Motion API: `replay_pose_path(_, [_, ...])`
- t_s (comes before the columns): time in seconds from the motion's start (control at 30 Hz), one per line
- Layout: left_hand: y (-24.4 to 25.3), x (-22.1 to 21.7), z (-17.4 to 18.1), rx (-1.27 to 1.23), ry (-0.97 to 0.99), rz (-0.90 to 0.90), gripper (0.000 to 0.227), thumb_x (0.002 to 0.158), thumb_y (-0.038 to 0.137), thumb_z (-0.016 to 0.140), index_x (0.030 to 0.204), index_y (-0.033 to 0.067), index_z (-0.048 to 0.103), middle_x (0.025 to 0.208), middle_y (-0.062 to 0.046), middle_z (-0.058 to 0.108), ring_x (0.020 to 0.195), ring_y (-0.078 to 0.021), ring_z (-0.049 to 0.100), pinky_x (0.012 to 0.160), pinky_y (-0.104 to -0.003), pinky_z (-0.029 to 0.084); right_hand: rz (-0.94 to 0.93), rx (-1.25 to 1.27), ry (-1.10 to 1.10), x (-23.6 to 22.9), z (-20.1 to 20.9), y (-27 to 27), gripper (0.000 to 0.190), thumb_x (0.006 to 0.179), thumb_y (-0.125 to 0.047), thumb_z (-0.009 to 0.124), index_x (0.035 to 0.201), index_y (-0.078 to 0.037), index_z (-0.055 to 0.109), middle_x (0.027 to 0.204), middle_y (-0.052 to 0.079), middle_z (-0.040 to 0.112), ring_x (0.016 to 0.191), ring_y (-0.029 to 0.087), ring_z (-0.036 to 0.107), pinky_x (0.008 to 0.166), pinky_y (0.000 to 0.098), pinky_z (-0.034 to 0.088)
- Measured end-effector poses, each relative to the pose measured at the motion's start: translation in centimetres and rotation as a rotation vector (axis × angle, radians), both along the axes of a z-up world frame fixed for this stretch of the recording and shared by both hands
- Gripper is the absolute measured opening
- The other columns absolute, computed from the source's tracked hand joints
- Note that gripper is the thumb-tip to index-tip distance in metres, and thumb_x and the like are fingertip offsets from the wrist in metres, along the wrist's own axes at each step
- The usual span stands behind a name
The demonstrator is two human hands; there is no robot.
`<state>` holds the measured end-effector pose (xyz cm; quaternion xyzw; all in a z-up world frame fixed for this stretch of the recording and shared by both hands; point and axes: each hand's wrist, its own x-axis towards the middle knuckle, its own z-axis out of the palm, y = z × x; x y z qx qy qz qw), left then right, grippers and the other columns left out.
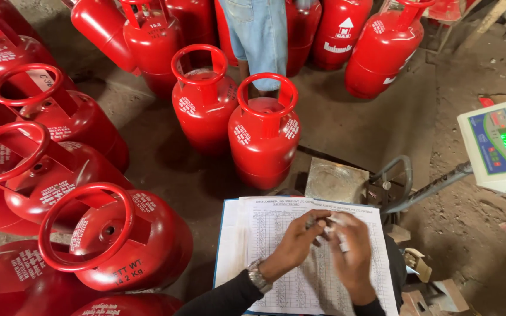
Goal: Manually recording the weight of gas cylinders on a log sheet as they are moved or weighed.
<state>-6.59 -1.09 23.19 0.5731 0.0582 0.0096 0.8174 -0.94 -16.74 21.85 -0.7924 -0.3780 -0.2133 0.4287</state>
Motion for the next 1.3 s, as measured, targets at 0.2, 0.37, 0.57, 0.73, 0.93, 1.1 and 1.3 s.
replay_pose_path(0.2, [-0.5,0.2,-2.0,0.762,-0.031,-0.027,0.027,0.106,0.03,0.058,0.114,0.0071,0.071,0.082,-0.01,0.072,0.061,-0.0211,0.062,0.058,-0.038,0.051,-0.223,0.077,0.393,4.1,-3.6,-3.5,0.02,0.099,-0.016,0.067,0.111,0.001,0.07,0.098,0.012,0.072,0.09,0.019,0.067,0.08,0.0309,0.052])
replay_pose_path(0.37, [-0.9,-0.2,-1.3,0.82,-0.097,-0.012,0.027,0.099,0.031,0.067,0.109,0.007,0.072,0.083,-0.013,0.074,0.065,-0.0248,0.069,0.062,-0.039,0.054,-0.271,0.216,0.617,5.0,-7.1,-4.6,0.023,0.101,-0.018,0.067,0.111,0.002,0.07,0.089,0.01,0.072,0.08,0.014,0.063,0.072,0.028,0.05])
replay_pose_path(0.57, [-1.2,0.0,-1.6,0.87,-0.166,0.009,0.027,0.094,0.03,0.074,0.108,0.0065,0.072,0.084,-0.014,0.074,0.069,-0.0279,0.07,0.063,-0.04,0.054,-0.27,0.199,0.637,4.8,-6.2,-4.4,0.023,0.099,-0.018,0.067,0.111,0.002,0.07,0.086,0.01,0.074,0.078,0.013,0.065,0.071,0.0279,0.051])
replay_pose_path(0.73, [-1.6,0.3,-1.1,0.897,-0.166,0.001,0.029,0.09,0.029,0.077,0.107,0.0064,0.072,0.078,-0.014,0.072,0.065,-0.0269,0.069,0.06,-0.039,0.054,-0.291,0.198,0.628,4.9,-6.1,-4.6,0.023,0.098,-0.019,0.067,0.109,0.001,0.071,0.084,0.01,0.075,0.075,0.013,0.066,0.069,0.0281,0.052])
replay_pose_path(0.93, [-1.6,0.6,0.3,0.886,0.001,-0.042,0.027,0.091,0.032,0.076,0.103,0.0073,0.074,0.07,-0.012,0.07,0.06,-0.023,0.067,0.057,-0.036,0.052,-0.247,0.21,0.633,5.1,-6.3,-4.6,0.025,0.096,-0.021,0.068,0.107,0.001,0.071,0.083,0.009,0.076,0.075,0.013,0.068,0.067,0.028,0.052])
replay_pose_path(1.1, [-1.7,1.1,0.3,0.75,0.053,-0.008,0.025,0.097,0.028,0.07,0.098,0.0037,0.075,0.07,-0.01,0.069,0.058,-0.0168,0.06,0.056,-0.034,0.048,-0.236,0.207,0.724,4.9,-5.4,-4.6,0.028,0.095,-0.023,0.067,0.107,0.001,0.07,0.079,0.007,0.074,0.072,0.013,0.065,0.063,0.0289,0.051])
replay_pose_path(1.3, [-0.2,3.3,-0.7,0.609,-0.129,0.084,0.021,0.1,0.018,0.059,0.103,0.0013,0.072,0.072,-0.009,0.065,0.066,-0.0137,0.056,0.059,-0.032,0.046,-0.241,0.193,0.716,4.8,-4.4,-4.7,0.028,0.094,-0.025,0.067,0.103,0.001,0.071,0.074,0.007,0.072,0.069,0.012,0.062,0.062,0.0291,0.049])
